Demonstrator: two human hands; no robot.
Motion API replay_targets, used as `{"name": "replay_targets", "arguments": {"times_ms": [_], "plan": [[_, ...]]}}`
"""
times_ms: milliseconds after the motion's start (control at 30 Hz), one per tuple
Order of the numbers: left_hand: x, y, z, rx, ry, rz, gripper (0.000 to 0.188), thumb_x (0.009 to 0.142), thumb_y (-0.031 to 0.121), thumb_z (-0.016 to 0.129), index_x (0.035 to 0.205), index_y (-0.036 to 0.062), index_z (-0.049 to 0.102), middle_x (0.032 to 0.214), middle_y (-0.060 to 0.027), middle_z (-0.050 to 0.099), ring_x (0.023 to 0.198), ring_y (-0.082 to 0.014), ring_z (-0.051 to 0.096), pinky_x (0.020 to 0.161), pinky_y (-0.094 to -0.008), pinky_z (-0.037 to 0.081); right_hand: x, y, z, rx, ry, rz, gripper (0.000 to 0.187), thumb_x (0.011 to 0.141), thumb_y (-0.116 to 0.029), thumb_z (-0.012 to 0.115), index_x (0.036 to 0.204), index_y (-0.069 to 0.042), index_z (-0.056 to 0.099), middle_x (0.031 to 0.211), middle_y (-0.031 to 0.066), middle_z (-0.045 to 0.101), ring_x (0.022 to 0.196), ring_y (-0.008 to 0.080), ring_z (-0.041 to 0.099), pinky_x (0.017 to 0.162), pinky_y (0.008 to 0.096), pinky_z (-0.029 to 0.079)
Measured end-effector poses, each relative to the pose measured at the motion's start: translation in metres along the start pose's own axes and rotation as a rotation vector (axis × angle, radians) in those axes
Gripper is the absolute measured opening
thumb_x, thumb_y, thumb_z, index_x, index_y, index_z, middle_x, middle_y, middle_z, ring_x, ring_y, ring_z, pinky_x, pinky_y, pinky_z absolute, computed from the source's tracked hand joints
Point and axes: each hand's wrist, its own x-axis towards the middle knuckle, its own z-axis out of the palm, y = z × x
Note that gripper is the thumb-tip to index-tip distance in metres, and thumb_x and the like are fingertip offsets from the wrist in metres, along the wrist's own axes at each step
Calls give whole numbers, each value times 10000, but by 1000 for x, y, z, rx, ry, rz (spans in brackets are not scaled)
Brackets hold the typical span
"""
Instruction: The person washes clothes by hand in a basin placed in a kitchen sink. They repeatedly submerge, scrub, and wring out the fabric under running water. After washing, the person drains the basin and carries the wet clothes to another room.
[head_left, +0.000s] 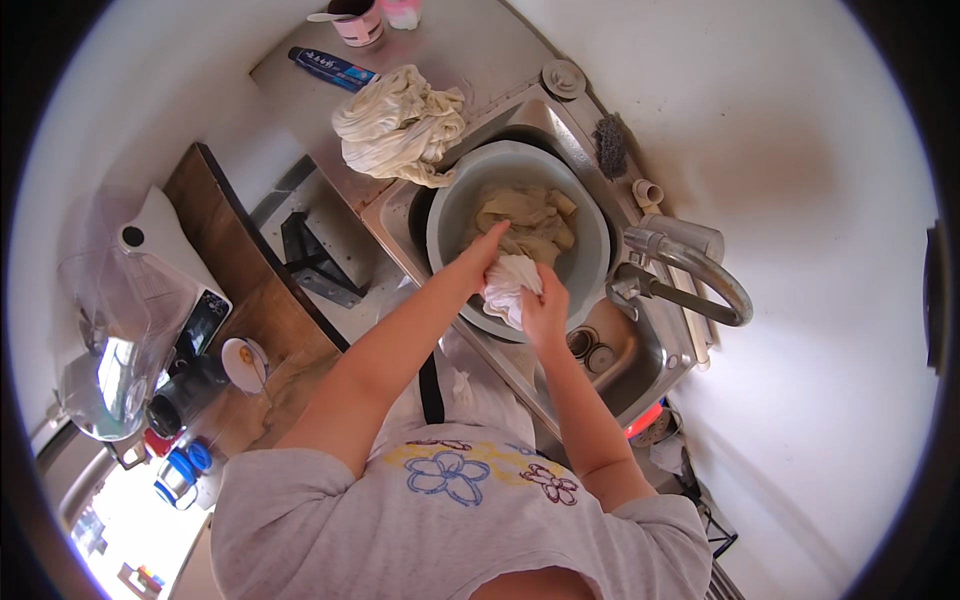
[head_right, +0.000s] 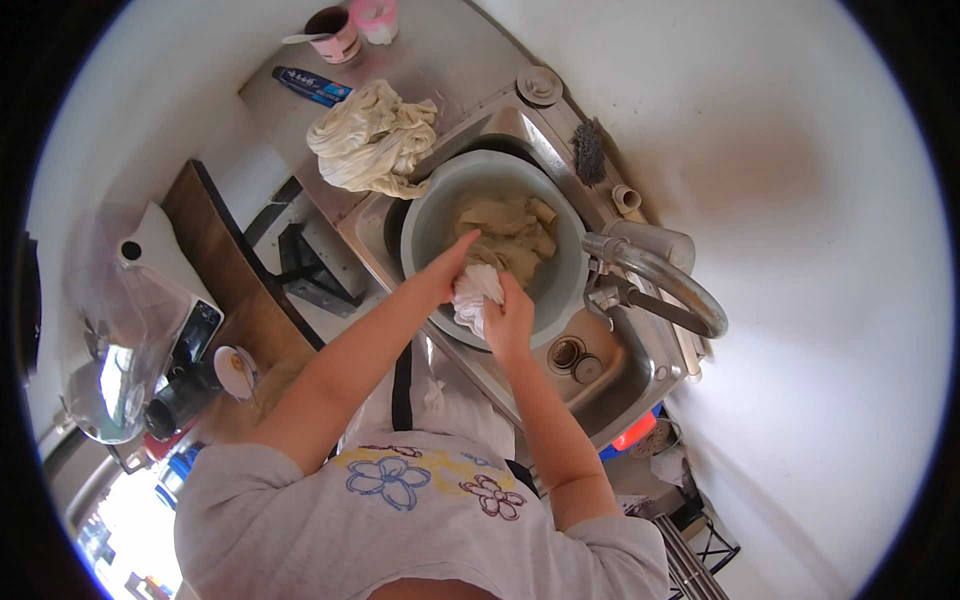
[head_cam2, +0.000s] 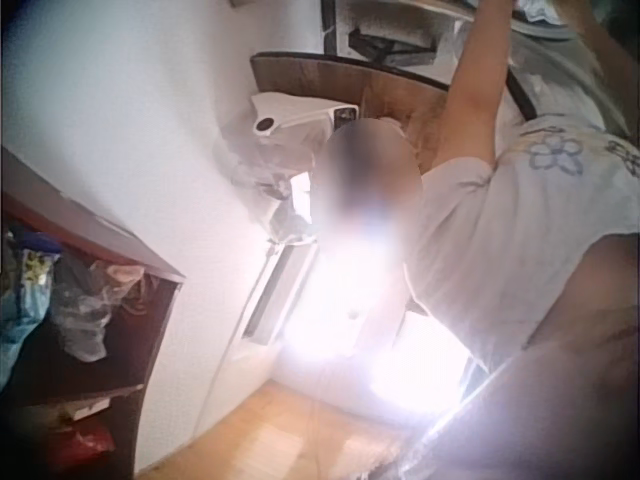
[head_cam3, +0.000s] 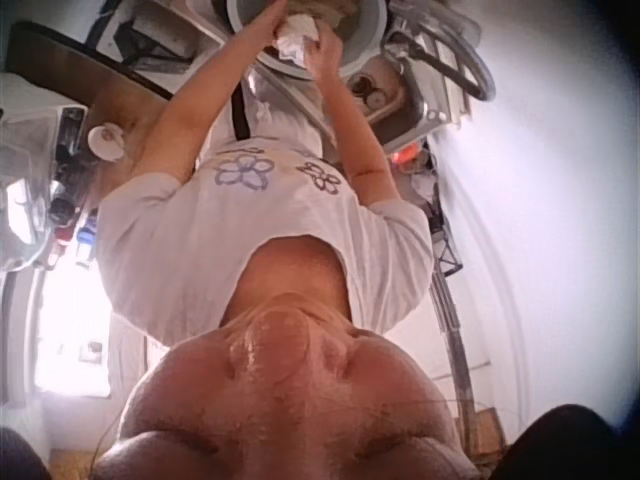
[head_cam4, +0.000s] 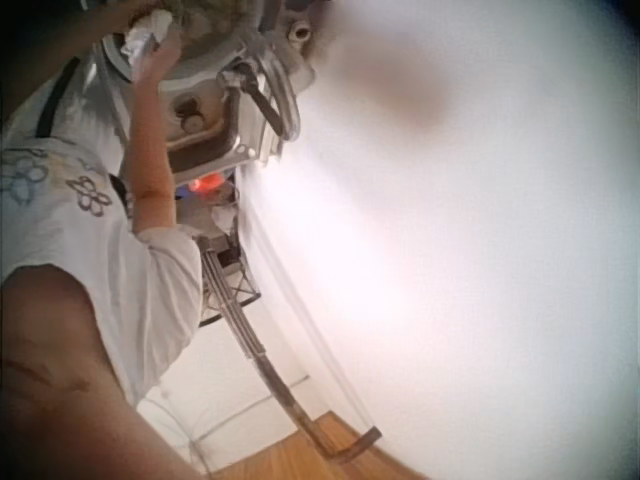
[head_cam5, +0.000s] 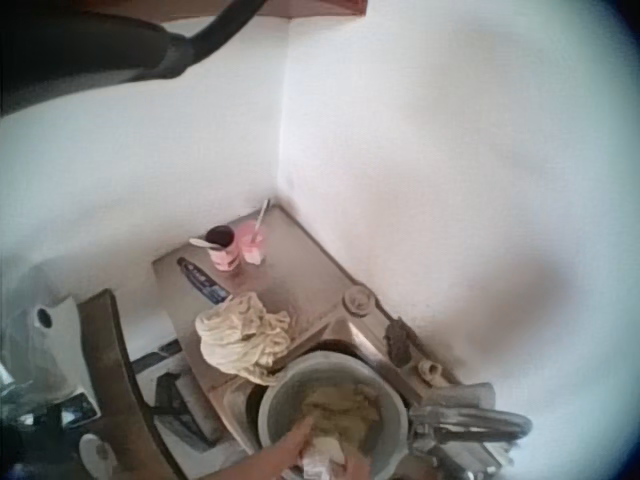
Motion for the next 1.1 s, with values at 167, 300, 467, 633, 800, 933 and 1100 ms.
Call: {"name": "replay_targets", "arguments": {"times_ms": [167, 300, 467, 633, 800, 933, 1100], "plan": [[-46, 16, 17, -66, -215, -114, 437, 869, 315, 638, 1180, 21, 546, 1116, -124, 625, 1013, -243, 630, 903, -409, 512, -6, -76, -41, 246, 6, -57, 328, 736, 48, 493, 1055, 25, 569, 938, 61, 612, 890, 126, 564, 812, 256, 444], [-26, -6, 13, -137, -383, 181, 343, 886, 275, 588, 1115, 19, 593, 1084, -136, 644, 994, -268, 646, 866, -498, 520, 5, -98, -49, 288, 134, -81, 320, 753, 48, 467, 1051, 15, 578, 930, 55, 621, 872, 115, 563, 806, 245, 442], [-102, 26, 47, -321, -616, 219, 388, 933, 359, 505, 1117, 28, 588, 1159, -157, 611, 1057, -288, 616, 947, -400, 488, 45, -61, -30, -40, 214, -333, 526, 782, -105, 565, 1257, 64, 415, 1246, 212, 493, 1115, 312, 502, 966, 392, 390], [-93, 47, 62, -473, -1279, 84, 541, 936, 492, 418, 1149, 23, 584, 1147, -155, 601, 1029, -269, 600, 906, -402, 474, 49, -71, 12, -200, 161, -494, 671, 765, -304, 702, 1264, 43, 418, 1256, 227, 461, 1156, 413, 441, 992, 475, 335], [-39, 48, 55, -573, -803, 242, 484, 934, 445, 443, 1044, 1, 602, 1071, -171, 618, 964, -281, 607, 847, -401, 477, 78, -65, 30, -378, 246, -557, 522, 757, -318, 719, 1104, 27, 533, 1137, 195, 552, 1068, 429, 504, 902, 488, 402], [-20, 46, 48, -455, -354, 470, 452, 933, 408, 463, 961, -16, 616, 1010, -184, 632, 912, -290, 612, 799, -400, 479, 102, -56, 38, -306, 251, -418, 395, 767, -337, 724, 944, -7, 600, 951, 153, 620, 887, 366, 578, 758, 419, 464], [-8, 41, 43, 200, 454, 863, 437, 931, 370, 471, 854, -43, 593, 944, -217, 636, 889, -332, 622, 759, -393, 480, 121, -29, 44, 538, 143, 66, 257, 843, -271, 608, 939, -34, 633, 929, 83, 639, 855, 244, 610, 745, 347, 473]]}}
